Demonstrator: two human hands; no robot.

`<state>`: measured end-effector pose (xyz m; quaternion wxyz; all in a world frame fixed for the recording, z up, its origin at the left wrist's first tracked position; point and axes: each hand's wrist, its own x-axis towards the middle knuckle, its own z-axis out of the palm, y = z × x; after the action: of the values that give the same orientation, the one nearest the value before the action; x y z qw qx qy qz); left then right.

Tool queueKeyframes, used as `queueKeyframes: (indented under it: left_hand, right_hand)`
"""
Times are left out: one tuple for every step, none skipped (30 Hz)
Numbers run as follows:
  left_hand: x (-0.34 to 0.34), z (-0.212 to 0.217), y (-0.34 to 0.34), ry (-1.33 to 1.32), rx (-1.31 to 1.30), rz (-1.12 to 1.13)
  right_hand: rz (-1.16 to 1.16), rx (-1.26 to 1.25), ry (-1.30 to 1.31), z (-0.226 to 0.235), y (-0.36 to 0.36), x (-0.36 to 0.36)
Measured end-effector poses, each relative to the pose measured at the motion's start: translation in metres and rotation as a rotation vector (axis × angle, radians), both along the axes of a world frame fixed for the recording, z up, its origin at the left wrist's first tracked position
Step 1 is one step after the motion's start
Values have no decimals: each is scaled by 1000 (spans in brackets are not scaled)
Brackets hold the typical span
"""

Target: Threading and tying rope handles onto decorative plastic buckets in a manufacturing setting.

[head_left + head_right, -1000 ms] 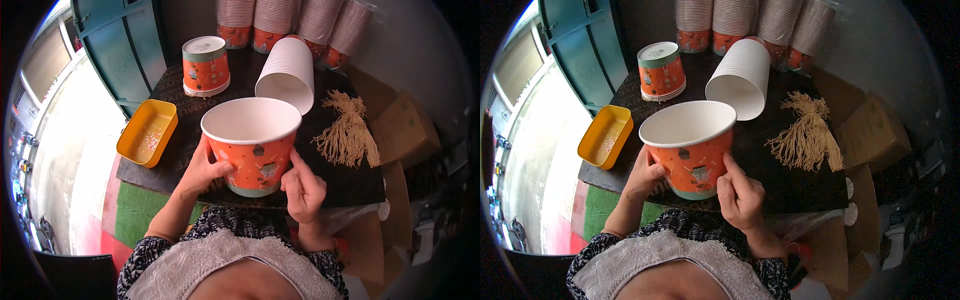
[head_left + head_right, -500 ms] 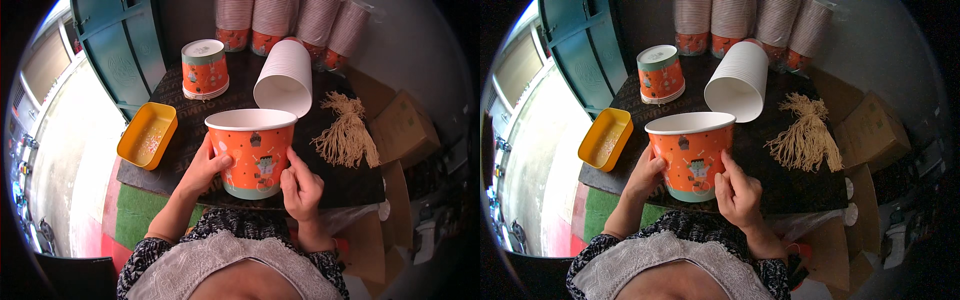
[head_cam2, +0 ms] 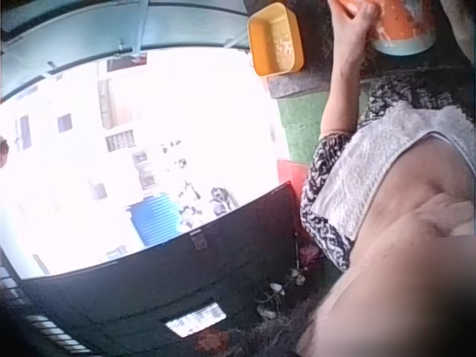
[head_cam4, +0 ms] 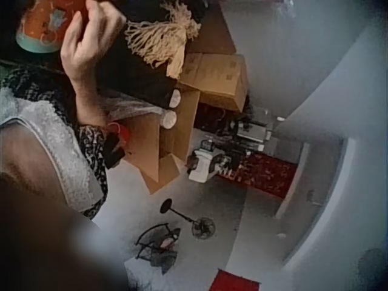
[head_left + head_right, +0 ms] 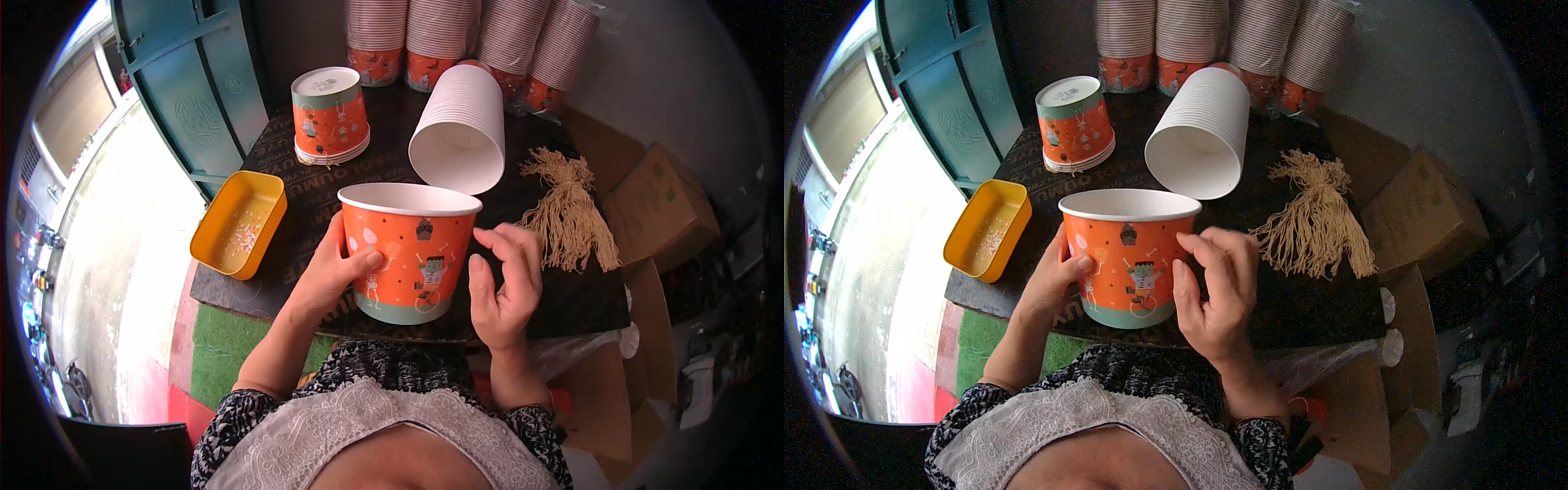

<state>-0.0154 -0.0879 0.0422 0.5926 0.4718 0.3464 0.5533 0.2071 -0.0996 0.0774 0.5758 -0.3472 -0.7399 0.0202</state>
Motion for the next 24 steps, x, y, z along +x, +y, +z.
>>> queueKeyframes:
  left_hand:
    - [1, 7, -2, 46, 1, 12]
    - [2, 13, -2, 93, 2, 24]
    - [1, 16, -1, 94, 2, 21]
    - [-1, 20, 0, 140, 17, 4]
    - [-3, 25, 1, 185, 32, -12]
    - [-3, 33, 1, 211, 33, -25]
    - [-5, 39, 2, 212, 33, -28]
    - [-7, 45, 3, 333, 78, -39]
    - [-10, 49, 5, 455, 122, -48]
    - [-13, 47, 11, 509, 140, -57]
    - [-16, 51, 15, 543, 128, -70]
    - [-17, 56, 18, 578, 116, -83]
    - [-19, 53, 21, 602, 147, -70]
    - [-19, 54, 21, 602, 147, -71]
    - [-17, 56, 19, 629, 166, 8]
    - [-17, 56, 17, 657, 183, 85]
    - [-19, 49, 19, 885, 437, 273]
    - [-17, 49, 17, 1016, 606, 420]
    - [-13, 49, 14, 1140, 779, 568]
    - [-3, 48, 9, 1154, 823, 667]
    - [4, 41, 8, 1189, 898, 705]
    - [10, 35, 0, 1155, 930, 696]
    - [14, 29, -7, 1071, 920, 587]
    - [22, 17, -11, 864, 845, 513]
  right_hand:
    - [-17, 50, -50, 7, 2, 2]
    - [13, 28, -55, 10, 4, 3]
    - [20, 31, -116, 17, 5, 3]
    - [26, 33, -176, 26, 6, 4]
    - [77, 6, -209, 31, 8, 5]
    - [141, -84, -220, 34, 9, 5]
    - [206, -174, -230, 37, 9, 4]
    - [247, -232, -267, 40, 10, 5]
    - [311, -319, -216, 36, 11, 5]
    - [373, -405, -166, 30, 13, 6]
    - [475, -527, 5, 25, 13, 3]
    - [474, -527, 5, 19, 12, 1]
    - [478, -556, 80, 12, 13, 0]
    - [482, -584, 156, 5, 15, -2]
    - [481, -584, 156, 0, 16, -4]
    - [459, -601, 223, -5, 16, -9]
    - [437, -617, 290, -11, 17, -13]
    - [435, -619, 292, -17, 18, -17]
    - [440, -603, 324, -23, 20, -20]
    - [444, -587, 357, -28, 21, -23]
    - [426, -586, 369, -34, 21, -26]
    - [440, -591, 368, -35, 20, -30]
    - [438, -580, 369, -37, 19, -34]
    - [436, -570, 371, -38, 18, -36]
